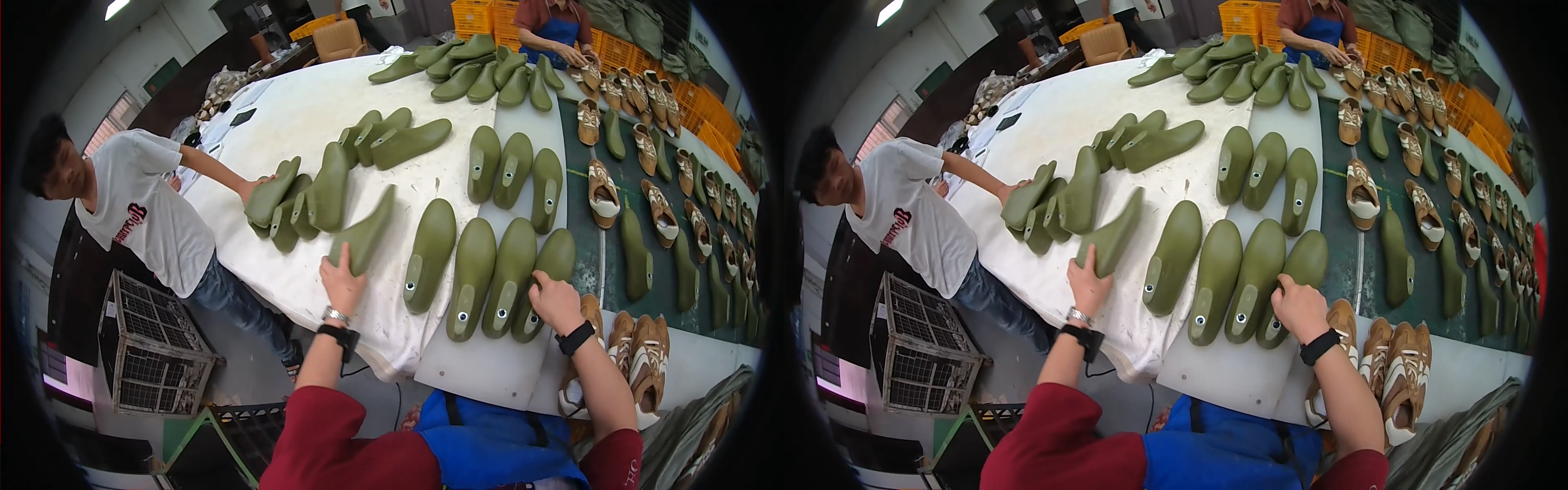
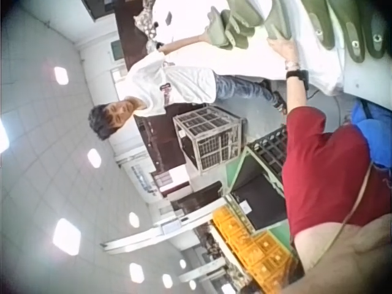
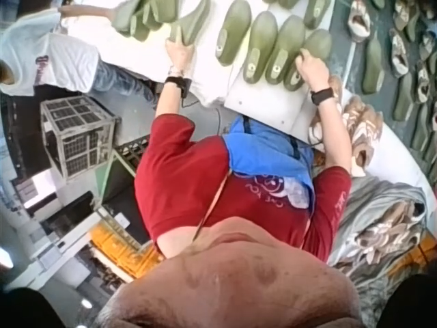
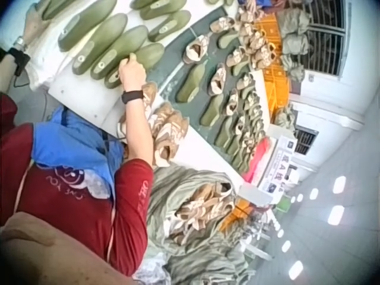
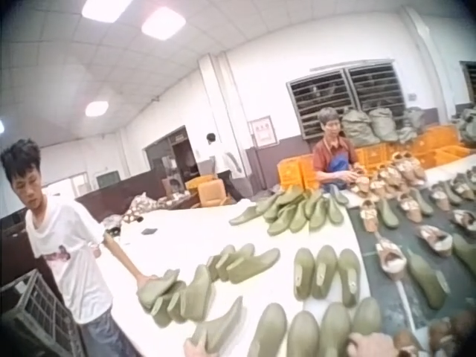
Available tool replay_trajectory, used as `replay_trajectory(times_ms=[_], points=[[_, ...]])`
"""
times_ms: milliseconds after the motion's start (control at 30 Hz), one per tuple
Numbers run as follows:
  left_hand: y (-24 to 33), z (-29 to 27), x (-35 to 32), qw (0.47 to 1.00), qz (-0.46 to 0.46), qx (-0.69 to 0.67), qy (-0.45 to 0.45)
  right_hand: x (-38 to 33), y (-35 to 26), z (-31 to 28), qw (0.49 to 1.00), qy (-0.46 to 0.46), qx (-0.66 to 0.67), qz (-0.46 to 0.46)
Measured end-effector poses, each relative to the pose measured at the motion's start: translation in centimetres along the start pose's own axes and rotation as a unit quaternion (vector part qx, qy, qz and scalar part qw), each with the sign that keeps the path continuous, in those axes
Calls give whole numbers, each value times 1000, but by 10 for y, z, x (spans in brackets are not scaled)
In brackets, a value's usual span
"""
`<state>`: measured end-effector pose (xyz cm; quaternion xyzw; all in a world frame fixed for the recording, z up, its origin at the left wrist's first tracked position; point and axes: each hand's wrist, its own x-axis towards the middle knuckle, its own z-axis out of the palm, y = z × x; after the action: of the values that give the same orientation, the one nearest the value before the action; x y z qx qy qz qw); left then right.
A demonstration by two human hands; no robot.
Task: Organize shoe lasts on a table and sort finished shoe uppers from a large bag onto a conveyor belt line.
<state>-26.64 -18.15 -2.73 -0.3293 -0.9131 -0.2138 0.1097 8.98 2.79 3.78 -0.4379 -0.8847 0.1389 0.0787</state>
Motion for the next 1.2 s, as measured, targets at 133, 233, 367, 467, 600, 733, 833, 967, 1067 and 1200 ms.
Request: replay_trajectory(times_ms=[133,233,367,467,600,733,833,967,1067,1200], points=[[65,-27,-53,995,97,-30,-1,1,-3,0,1000,-9,16,0],[68,-27,-78,989,116,-91,-29,0,-2,2,1000,3,30,-4],[38,-3,-76,970,38,-218,-98,-1,-2,1,999,16,33,-5],[38,-4,-43,853,-190,-464,-148,-4,2,-1,999,23,38,14],[15,-4,-22,759,-283,-548,-208,-6,2,4,998,38,57,5],[36,-17,-20,925,-151,-349,-11,-5,6,8,998,31,58,12],[39,-23,-14,946,-94,-310,28,-5,8,9,998,25,56,19],[21,-17,-11,984,-34,-172,43,-5,9,8,997,29,68,25],[10,-16,-33,979,-42,-196,27,-5,1,6,996,17,85,21],[42,-22,-66,978,-38,-204,27,-7,8,11,996,13,79,35]])
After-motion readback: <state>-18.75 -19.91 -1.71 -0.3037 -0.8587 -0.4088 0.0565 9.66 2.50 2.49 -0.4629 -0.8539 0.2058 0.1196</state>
